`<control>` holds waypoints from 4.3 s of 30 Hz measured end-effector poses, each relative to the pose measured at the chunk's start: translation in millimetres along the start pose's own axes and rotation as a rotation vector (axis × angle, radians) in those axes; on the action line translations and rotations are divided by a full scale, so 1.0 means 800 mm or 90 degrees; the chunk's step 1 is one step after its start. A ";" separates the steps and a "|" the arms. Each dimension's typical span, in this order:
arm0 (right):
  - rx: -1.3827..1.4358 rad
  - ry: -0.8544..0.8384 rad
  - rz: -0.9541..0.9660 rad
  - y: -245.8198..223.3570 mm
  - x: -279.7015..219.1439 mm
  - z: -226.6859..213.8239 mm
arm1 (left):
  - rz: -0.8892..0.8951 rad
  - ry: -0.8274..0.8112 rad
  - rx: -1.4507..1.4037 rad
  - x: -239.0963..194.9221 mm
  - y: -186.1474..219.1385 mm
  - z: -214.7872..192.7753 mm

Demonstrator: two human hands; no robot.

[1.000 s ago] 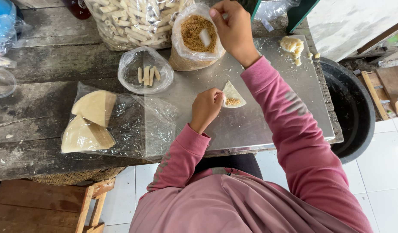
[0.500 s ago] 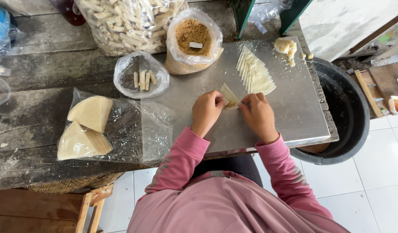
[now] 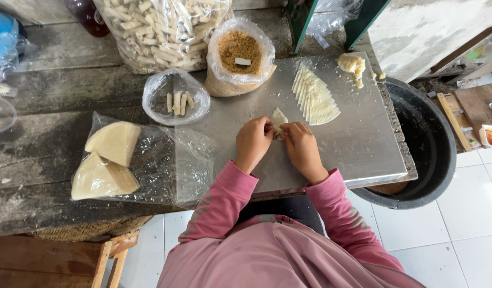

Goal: The person repeatedly scoops a brown granular filling into thin triangular wrappers, folds them into sealed parcels, and places them on a metal tray. The person also handles a plastic bag containing finished parcels.

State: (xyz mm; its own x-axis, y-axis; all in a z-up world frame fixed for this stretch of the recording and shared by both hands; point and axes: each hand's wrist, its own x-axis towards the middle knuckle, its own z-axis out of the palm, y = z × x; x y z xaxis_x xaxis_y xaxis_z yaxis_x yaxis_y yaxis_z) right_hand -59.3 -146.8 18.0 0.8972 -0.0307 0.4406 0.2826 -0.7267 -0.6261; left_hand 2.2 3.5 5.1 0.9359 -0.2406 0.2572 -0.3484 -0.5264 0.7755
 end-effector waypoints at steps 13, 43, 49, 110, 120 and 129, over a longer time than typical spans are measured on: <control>-0.018 -0.136 -0.070 0.013 0.011 -0.016 | 0.236 -0.056 0.114 -0.007 -0.009 -0.016; -0.169 -0.139 -0.049 0.060 0.034 -0.005 | 0.284 -0.022 0.255 0.023 -0.018 0.007; -0.087 -0.191 0.109 0.069 0.064 -0.006 | -0.024 -0.011 0.114 0.036 -0.017 0.010; -0.059 -0.093 -0.015 0.135 0.036 -0.106 | -0.177 0.416 0.560 0.052 -0.073 -0.166; -0.150 -0.142 -0.094 0.153 0.043 -0.081 | 0.358 0.123 0.121 0.019 0.026 0.068; -0.011 -0.001 0.034 0.187 0.136 -0.110 | 0.316 -0.100 0.347 0.031 0.033 0.112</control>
State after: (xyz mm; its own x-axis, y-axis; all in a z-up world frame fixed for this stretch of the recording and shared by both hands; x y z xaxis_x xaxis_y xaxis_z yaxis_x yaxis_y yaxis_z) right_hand 51.2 -319.4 28.8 0.9114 -0.0694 0.4057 0.2281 -0.7353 -0.6382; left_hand 11.3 -89.4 -19.7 0.6578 -0.6471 0.3855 -0.7421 -0.6445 0.1843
